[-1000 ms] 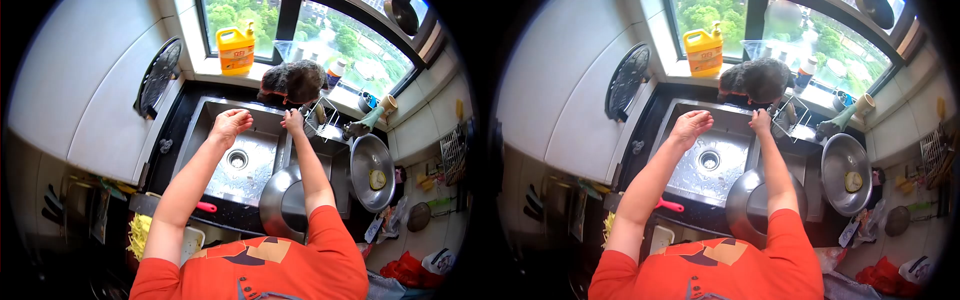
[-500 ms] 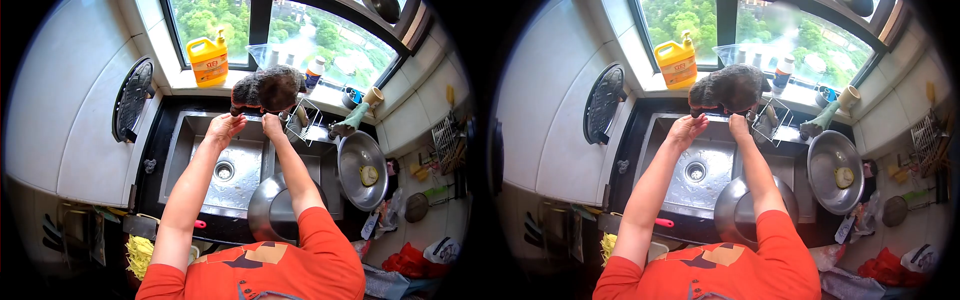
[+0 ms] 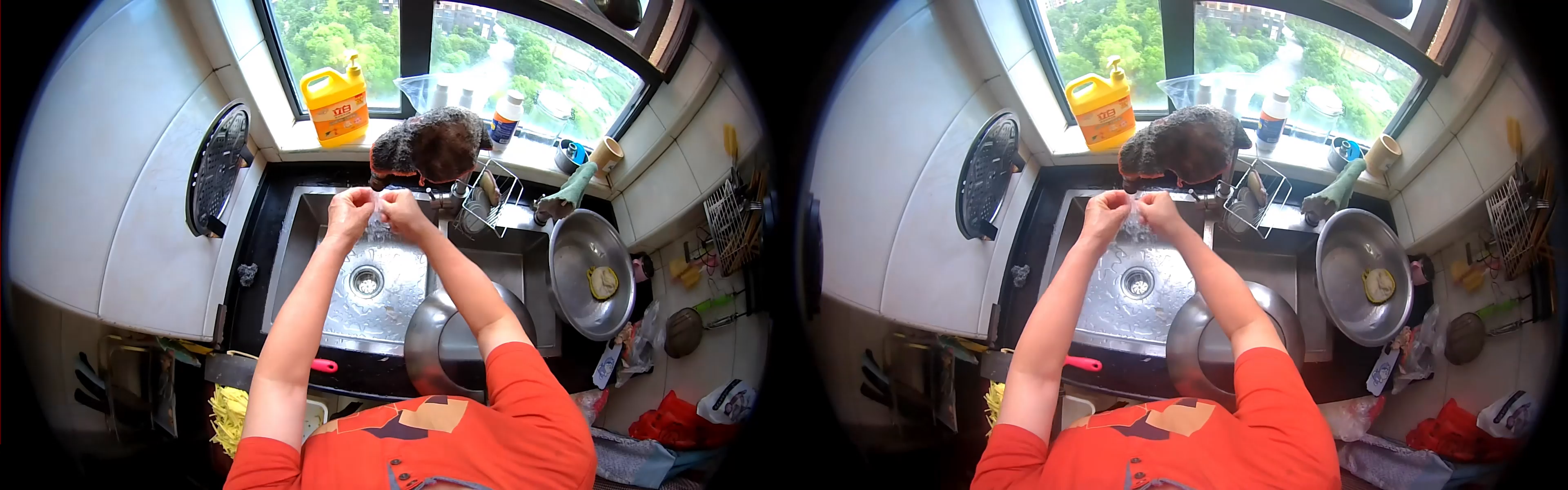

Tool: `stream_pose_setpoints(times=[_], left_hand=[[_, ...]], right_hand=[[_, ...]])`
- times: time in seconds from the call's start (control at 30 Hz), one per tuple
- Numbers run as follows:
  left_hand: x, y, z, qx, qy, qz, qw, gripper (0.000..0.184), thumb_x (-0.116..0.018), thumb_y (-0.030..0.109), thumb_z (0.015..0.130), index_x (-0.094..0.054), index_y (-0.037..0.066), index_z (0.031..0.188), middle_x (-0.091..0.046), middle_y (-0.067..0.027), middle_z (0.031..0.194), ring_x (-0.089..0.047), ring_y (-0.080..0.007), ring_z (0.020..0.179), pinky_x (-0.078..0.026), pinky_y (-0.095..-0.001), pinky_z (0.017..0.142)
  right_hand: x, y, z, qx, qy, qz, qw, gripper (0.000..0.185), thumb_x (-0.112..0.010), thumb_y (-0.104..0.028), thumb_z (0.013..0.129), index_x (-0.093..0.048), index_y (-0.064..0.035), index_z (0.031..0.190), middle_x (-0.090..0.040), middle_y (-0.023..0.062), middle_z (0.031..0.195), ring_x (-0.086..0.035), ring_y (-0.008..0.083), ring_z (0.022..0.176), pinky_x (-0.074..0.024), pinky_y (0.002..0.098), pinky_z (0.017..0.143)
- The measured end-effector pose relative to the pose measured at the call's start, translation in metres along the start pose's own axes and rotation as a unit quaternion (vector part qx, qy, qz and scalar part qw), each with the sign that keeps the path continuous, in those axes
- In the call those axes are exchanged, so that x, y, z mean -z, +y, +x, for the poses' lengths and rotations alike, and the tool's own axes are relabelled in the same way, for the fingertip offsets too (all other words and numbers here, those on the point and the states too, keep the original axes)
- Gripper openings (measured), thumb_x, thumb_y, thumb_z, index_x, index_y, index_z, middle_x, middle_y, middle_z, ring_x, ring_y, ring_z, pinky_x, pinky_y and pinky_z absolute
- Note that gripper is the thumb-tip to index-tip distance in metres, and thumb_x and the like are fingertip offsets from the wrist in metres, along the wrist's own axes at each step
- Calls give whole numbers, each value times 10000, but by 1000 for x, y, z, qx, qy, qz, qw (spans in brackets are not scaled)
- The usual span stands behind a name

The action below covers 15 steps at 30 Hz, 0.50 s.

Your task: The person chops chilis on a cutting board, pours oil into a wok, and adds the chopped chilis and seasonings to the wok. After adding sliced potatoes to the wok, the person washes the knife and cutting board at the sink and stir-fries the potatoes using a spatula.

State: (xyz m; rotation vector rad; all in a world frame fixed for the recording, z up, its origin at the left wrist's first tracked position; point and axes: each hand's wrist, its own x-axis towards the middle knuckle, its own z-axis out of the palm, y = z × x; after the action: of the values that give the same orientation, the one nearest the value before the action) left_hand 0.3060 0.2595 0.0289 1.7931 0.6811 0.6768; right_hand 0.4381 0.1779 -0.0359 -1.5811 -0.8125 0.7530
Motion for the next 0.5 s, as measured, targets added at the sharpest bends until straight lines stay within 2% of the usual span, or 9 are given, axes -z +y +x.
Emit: stream_pose_setpoints(times=[0.1, 0.17, 0.2, 0.27, 0.33, 0.4, 0.43, 0.47, 0.5], left_hand=[[13, -5, -14, -18, -56, 40, 997, 199, -656, 11, 743, -717, 34, 931, -713, -84, 836, -671, -132, 741, -533, -269, 711], [23, 3, -30, -59, -24, 191, 980, 287, -644, -22, 716, -703, 34, 991, -697, -133, 939, -687, -192, 806, -546, -298, 744], [27, 3, -36, -50, -29, 203, 977, 392, -614, -54, 700, -663, 32, 1079, -660, -179, 1031, -666, -285, 915, -537, -351, 825], [35, -13, -45, -105, -29, 223, 969, 418, -601, -62, 704, -644, 29, 1110, -645, -191, 1068, -640, -316, 968, -518, -371, 868], [48, -19, -59, -181, -44, 275, 943, 516, -561, -98, 705, -574, 24, 1206, -587, -218, 1189, -566, -387, 1087, -460, -413, 966], [59, -14, -78, -118, -90, 364, 919, 636, -546, -116, 710, -510, 98, 1308, -448, -206, 1372, -507, -395, 1176, -434, -435, 991], [65, -4, -88, -76, -120, 398, 907, 674, -543, -121, 713, -492, 130, 1336, -401, -195, 1420, -458, -388, 1246, -402, -458, 1025], [71, -4, -99, -114, -110, 478, 864, 683, -536, -96, 740, -477, 186, 1360, -343, -163, 1470, -298, -347, 1377, -277, -524, 1094], [78, -5, -105, -99, -112, 478, 866, 650, -517, -73, 765, -467, 164, 1368, -333, -149, 1481, -190, -311, 1429, -170, -557, 1123]], right_hand=[[32, 24, -4, 67, 76, -504, 858, 252, -617, -179, 836, -609, 71, 867, -655, 233, 830, -668, 308, 778, -520, 425, 685], [61, 69, 10, 47, 15, -473, 880, 378, -593, -233, 874, -572, 83, 1080, -602, 306, 1081, -590, 402, 1035, -468, 441, 881], [66, 65, 7, 34, 19, -414, 909, 455, -589, -246, 880, -504, 86, 1179, -558, 316, 1160, -552, 411, 1097, -442, 434, 926], [67, 72, 5, 42, 65, -340, 937, 621, -581, -281, 895, -360, 93, 1339, -500, 331, 1254, -491, 432, 1186, -407, 411, 989], [66, 78, 8, 59, 105, -305, 945, 658, -591, -277, 893, -318, 89, 1367, -494, 336, 1259, -496, 415, 1192, -400, 396, 992], [57, 83, 11, 128, 182, -276, 935, 683, -595, -271, 895, -281, 78, 1391, -496, 327, 1256, -503, 409, 1184, -402, 404, 982], [53, 63, 4, 41, 177, -232, 956, 690, -578, -272, 908, -253, 72, 1410, -506, 303, 1244, -518, 410, 1149, -416, 417, 951], [57, 87, 24, 146, 247, -252, 924, 607, -553, -265, 923, -308, 46, 1383, -558, 261, 1160, -562, 394, 1045, -430, 439, 900], [69, 81, 29, 105, 222, -451, 858, 413, -546, -247, 922, -440, 15, 1223, -597, 205, 1099, -590, 353, 936, -441, 435, 845]])
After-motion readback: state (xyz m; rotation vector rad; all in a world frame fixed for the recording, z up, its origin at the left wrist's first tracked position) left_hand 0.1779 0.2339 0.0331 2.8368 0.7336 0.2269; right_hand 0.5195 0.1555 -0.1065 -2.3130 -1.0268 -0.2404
